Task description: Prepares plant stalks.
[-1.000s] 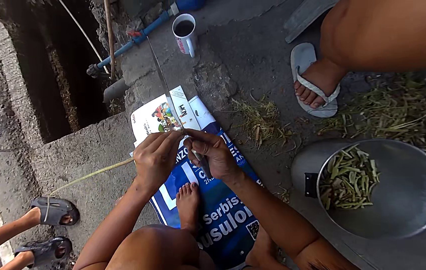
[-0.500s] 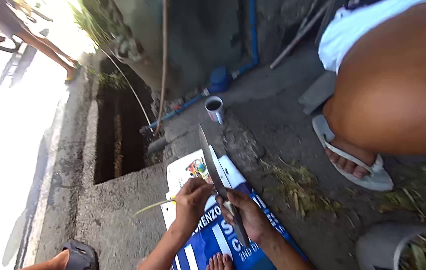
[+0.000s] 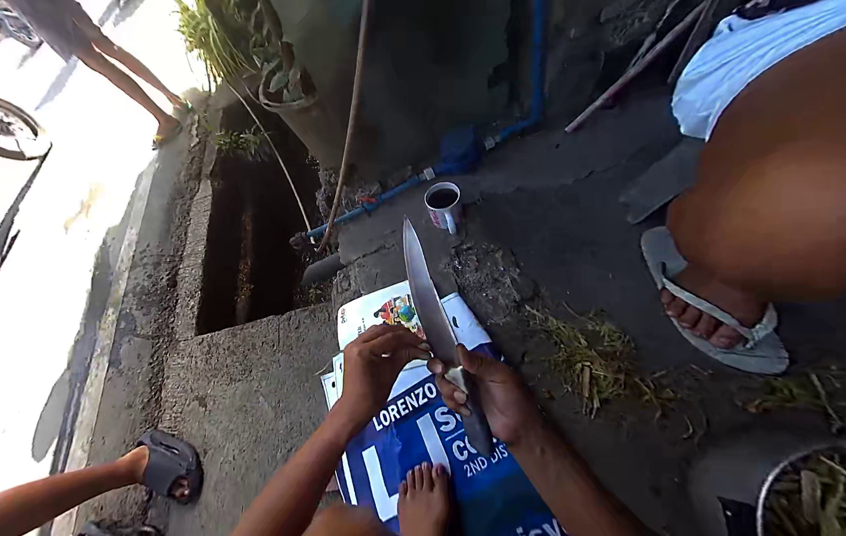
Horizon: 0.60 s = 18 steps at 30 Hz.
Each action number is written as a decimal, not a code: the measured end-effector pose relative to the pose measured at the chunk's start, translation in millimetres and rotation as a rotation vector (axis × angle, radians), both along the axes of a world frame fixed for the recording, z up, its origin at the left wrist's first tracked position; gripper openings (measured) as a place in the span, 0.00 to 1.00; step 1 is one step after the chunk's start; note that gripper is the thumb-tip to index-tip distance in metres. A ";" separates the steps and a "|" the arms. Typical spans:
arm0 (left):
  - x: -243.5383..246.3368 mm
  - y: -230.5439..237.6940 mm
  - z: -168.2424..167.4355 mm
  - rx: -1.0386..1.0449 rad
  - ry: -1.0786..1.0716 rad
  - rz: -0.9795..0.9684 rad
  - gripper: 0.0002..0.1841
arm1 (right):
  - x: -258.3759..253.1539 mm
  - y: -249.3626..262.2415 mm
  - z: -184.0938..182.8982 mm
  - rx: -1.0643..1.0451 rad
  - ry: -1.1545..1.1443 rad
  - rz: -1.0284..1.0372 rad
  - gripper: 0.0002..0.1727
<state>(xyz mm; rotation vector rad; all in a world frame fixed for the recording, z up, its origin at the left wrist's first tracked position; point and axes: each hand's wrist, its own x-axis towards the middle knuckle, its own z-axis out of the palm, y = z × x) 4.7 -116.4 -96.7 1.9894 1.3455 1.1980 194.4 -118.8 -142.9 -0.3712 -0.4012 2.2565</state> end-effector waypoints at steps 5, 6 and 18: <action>-5.0 2.1 -0.9 -0.180 -0.247 -0.028 0.03 | -3.0 1.1 4.5 0.001 -0.048 0.009 0.15; -6.3 1.9 -1.5 -0.208 -0.286 -0.025 0.03 | -4.1 1.2 3.6 -0.017 -0.059 0.011 0.16; -33.0 17.9 8.4 -0.437 -0.647 0.051 0.10 | -17.0 5.6 -61.7 -0.283 -0.323 0.002 0.17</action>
